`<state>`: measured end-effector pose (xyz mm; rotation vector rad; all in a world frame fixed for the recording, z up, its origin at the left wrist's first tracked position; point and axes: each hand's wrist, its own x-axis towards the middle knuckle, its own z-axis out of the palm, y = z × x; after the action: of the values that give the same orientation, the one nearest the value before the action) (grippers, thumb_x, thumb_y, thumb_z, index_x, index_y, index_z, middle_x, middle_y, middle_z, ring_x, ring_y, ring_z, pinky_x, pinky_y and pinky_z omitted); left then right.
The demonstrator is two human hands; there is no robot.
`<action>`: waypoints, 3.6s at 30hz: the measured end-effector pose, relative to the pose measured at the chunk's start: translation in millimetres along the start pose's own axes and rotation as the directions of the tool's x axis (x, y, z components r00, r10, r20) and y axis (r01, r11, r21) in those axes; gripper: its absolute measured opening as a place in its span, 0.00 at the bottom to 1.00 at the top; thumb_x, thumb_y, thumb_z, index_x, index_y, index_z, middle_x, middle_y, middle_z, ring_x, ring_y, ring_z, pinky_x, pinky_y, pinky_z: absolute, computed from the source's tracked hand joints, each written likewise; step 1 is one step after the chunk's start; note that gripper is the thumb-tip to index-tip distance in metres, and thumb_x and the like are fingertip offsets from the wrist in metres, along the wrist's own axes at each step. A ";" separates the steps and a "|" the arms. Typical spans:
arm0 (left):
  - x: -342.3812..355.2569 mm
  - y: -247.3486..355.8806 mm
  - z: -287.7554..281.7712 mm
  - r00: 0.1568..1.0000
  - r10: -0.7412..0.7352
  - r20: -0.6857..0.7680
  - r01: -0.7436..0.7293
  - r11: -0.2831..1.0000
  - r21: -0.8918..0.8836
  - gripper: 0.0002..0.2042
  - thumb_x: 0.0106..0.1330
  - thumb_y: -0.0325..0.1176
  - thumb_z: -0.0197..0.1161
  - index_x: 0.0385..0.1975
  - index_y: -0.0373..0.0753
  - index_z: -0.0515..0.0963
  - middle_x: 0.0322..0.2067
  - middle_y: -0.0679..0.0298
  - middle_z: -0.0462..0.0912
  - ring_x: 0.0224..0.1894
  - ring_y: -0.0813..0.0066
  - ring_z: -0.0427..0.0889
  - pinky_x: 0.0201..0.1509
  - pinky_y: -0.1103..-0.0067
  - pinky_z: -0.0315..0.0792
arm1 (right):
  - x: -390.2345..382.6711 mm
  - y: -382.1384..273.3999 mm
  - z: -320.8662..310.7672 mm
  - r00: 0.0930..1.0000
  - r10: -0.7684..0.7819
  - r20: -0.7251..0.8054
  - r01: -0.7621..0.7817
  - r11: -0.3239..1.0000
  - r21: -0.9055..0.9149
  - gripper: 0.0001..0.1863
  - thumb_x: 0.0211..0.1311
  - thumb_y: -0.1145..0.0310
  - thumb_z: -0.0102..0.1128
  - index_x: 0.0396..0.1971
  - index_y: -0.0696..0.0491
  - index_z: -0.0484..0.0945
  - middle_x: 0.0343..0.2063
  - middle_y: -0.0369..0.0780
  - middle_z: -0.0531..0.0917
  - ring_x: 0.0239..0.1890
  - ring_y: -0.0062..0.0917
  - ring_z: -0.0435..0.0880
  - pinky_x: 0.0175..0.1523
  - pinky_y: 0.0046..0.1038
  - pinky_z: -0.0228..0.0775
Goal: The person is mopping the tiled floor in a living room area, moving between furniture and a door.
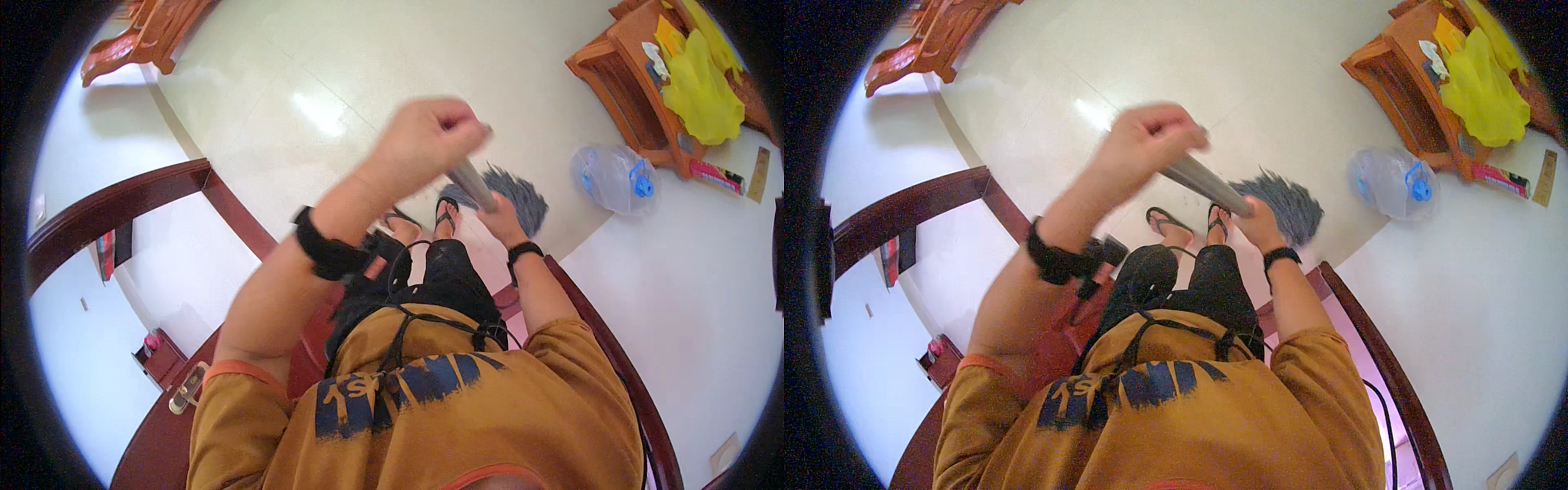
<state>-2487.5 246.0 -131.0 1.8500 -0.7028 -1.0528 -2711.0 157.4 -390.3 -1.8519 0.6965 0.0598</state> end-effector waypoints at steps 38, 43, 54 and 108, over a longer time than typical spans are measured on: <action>-463.2 -174.0 -218.2 0.472 0.031 -0.881 -0.066 0.998 0.000 0.09 0.46 0.23 0.58 0.09 0.36 0.66 0.12 0.63 0.70 0.17 0.69 0.71 0.36 0.74 0.68 | 27.9 -315.2 555.4 0.087 -0.658 0.748 0.792 0.501 0.348 0.07 0.33 0.75 0.59 0.18 0.51 0.72 0.22 0.42 0.76 0.31 0.38 0.75 0.38 0.35 0.66; -494.3 -163.9 -238.2 0.216 0.040 -0.975 0.395 0.910 0.125 0.00 0.50 0.23 0.56 0.21 0.34 0.73 0.25 0.58 0.76 0.31 0.64 0.76 0.40 0.71 0.69 | 46.6 -328.6 570.4 -0.009 -0.525 0.851 0.792 0.516 0.327 0.07 0.34 0.75 0.59 0.20 0.51 0.74 0.25 0.42 0.77 0.32 0.38 0.76 0.38 0.35 0.68; -576.0 -134.2 -217.0 -0.439 0.139 -0.888 0.898 0.063 -0.435 0.09 0.60 0.32 0.55 0.32 0.31 0.73 0.35 0.57 0.76 0.39 0.65 0.74 0.44 0.75 0.67 | 140.3 -398.2 612.7 -0.029 -0.422 0.906 0.652 0.679 0.338 0.12 0.38 0.76 0.61 0.28 0.56 0.72 0.28 0.43 0.76 0.34 0.35 0.75 0.39 0.30 0.67; -157.7 10.5 39.8 -0.923 -0.013 0.384 -0.381 0.152 -0.912 0.21 0.52 0.25 0.59 0.47 0.27 0.66 0.48 0.50 0.70 0.51 0.61 0.68 0.57 0.70 0.59 | 120.4 -446.7 681.4 -0.269 0.091 0.959 0.656 0.746 0.113 0.07 0.43 0.78 0.60 0.24 0.54 0.73 0.23 0.33 0.74 0.29 0.19 0.72 0.36 0.22 0.64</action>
<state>-2599.0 349.1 -71.8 -1.0221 -2.7690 -0.9281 -2200.5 800.7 -326.9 -1.6255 -1.1946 1.3971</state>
